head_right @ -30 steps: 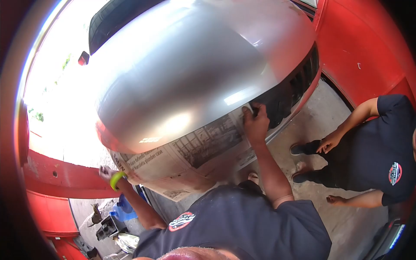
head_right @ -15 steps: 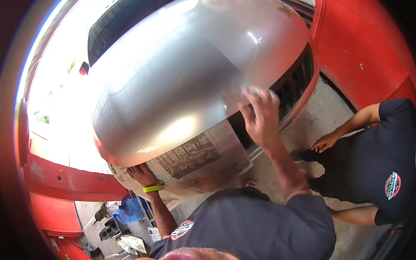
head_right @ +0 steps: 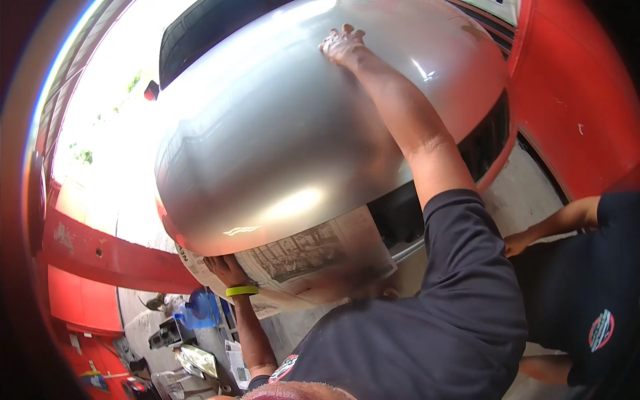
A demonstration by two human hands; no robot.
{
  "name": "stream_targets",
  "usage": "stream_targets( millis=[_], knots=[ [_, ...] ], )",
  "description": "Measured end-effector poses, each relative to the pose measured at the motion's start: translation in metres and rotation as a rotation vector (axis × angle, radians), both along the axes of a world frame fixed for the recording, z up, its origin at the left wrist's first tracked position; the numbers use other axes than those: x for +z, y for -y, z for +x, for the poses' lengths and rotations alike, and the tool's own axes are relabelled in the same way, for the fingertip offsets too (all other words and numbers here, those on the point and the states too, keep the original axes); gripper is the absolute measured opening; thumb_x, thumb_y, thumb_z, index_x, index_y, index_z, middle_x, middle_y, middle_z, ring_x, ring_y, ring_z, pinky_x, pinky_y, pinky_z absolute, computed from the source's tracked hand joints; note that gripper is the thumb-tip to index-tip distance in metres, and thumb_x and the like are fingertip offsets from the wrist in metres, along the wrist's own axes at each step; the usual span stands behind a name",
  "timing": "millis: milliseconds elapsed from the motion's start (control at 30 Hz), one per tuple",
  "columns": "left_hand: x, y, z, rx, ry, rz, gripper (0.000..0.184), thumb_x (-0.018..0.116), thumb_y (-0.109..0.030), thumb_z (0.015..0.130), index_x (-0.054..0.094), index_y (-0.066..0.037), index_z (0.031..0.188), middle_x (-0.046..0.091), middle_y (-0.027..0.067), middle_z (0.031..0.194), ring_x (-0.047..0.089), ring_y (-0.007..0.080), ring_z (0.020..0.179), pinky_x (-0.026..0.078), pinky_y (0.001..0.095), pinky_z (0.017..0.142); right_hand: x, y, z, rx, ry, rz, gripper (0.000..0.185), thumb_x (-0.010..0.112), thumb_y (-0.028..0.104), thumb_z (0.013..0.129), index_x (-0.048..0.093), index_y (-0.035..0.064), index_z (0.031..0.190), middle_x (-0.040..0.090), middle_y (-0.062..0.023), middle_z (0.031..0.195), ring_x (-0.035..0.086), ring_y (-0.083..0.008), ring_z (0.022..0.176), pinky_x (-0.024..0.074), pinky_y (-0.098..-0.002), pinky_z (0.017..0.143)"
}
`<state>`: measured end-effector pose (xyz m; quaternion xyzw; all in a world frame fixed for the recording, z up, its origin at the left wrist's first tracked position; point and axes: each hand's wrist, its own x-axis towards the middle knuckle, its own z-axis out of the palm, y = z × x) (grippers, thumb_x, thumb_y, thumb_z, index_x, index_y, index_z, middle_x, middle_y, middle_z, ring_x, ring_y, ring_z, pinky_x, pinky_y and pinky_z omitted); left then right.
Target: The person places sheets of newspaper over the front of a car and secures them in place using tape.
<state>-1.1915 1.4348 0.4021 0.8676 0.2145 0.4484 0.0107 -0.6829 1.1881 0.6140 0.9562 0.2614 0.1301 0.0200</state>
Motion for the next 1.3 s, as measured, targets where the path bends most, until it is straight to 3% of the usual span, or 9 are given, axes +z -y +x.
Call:
stream_targets(
  millis=[100,233,367,467,633,967,1067,1167,1300],
  knots=[
    [0.005,0.004,-0.001,0.021,-0.041,-0.056,0.054,0.044,-0.044,0.102,0.057,-0.002,0.135,0.052,0.0252,0.142,0.041,0.0488,0.132,0.027,0.0580,0.112,0.003,-0.022,0.028,0.010,0.044,-0.030,0.054,0.047,0.007,0.099,0.053,0.0369,0.143,0.039,-0.0043,0.155,0.030,-0.0442,0.143,0.0334,-0.0684,0.109],
    [-0.005,-0.006,-0.002,-0.021,0.037,-0.069,0.041,0.054,-0.031,0.097,0.061,-0.003,0.126,0.058,0.0203,0.132,0.045,0.0465,0.124,0.031,0.0561,0.109,0.011,-0.052,0.058,-0.048,0.042,-0.085,0.052,0.045,0.006,0.099,0.053,0.0347,0.142,0.041,-0.0051,0.153,0.028,-0.0455,0.144,0.0325,-0.0701,0.109],
    [0.007,-0.004,-0.001,-0.034,0.053,-0.090,0.039,0.057,-0.029,0.093,0.061,-0.004,0.123,0.058,0.0196,0.129,0.047,0.0451,0.119,0.031,0.0552,0.108,0.011,-0.086,0.045,0.047,0.183,0.055,0.061,0.043,0.007,0.097,0.047,0.0381,0.149,0.040,-0.0073,0.156,0.034,-0.0423,0.143,0.0386,-0.0606,0.111],
    [0.002,-0.007,-0.002,0.001,0.045,-0.117,0.047,0.056,-0.032,0.093,0.058,-0.002,0.130,0.055,0.0226,0.136,0.043,0.0471,0.129,0.026,0.0566,0.113,0.002,-0.129,-0.016,0.300,0.320,0.124,0.065,0.043,0.004,0.094,0.046,0.0377,0.150,0.040,-0.0088,0.156,0.041,-0.0405,0.137,0.0434,-0.0547,0.110],
    [0.003,-0.007,-0.005,0.016,0.011,-0.176,0.054,0.055,-0.035,0.094,0.054,-0.002,0.136,0.049,0.0255,0.144,0.037,0.0489,0.138,0.020,0.0582,0.117,0.001,-0.196,-0.136,0.689,0.143,0.204,0.067,0.036,0.002,0.094,0.048,0.0373,0.149,0.045,-0.0101,0.151,0.045,-0.0367,0.128,0.0439,-0.0495,0.110],
    [-0.005,-0.011,-0.009,0.081,-0.035,-0.156,0.063,0.049,-0.045,0.098,0.048,-0.002,0.143,0.044,0.0264,0.150,0.034,0.0510,0.140,0.019,0.0594,0.118,0.012,-0.255,-0.234,0.665,0.014,0.224,0.071,0.035,0.001,0.094,0.041,0.0387,0.154,0.046,-0.0136,0.148,0.045,-0.0375,0.129,0.0445,-0.0508,0.108],
    [0.004,-0.010,-0.011,0.087,-0.105,-0.178,0.064,0.049,-0.045,0.098,0.046,-0.001,0.144,0.041,0.0265,0.151,0.032,0.0503,0.142,0.017,0.0597,0.119,-0.012,-0.214,-0.281,0.843,0.070,0.465,0.057,0.050,0.006,0.095,0.050,0.0220,0.150,0.062,-0.0149,0.122,0.056,-0.0325,0.107,0.0452,-0.0475,0.098],
    [0.000,-0.014,-0.012,0.091,-0.136,-0.189,0.065,0.049,-0.045,0.098,0.046,0.001,0.143,0.041,0.0269,0.151,0.029,0.0494,0.143,0.014,0.0595,0.120,-0.065,-0.143,-0.348,1.153,0.298,0.690,0.041,0.065,0.010,0.092,0.061,0.0053,0.132,0.060,-0.0117,0.103,0.052,-0.0273,0.094,0.0450,-0.0421,0.086],
    [0.003,-0.021,-0.013,0.014,-0.107,-0.238,0.065,0.051,-0.044,0.098,0.046,0.002,0.143,0.042,0.0278,0.150,0.028,0.0496,0.144,0.012,0.0587,0.121,-0.159,-0.043,-0.444,0.768,-0.025,0.900,0.034,0.074,0.012,0.084,0.071,0.0052,0.117,0.060,-0.0134,0.113,0.057,-0.0324,0.107,0.0416,-0.0477,0.100]
  ],
)
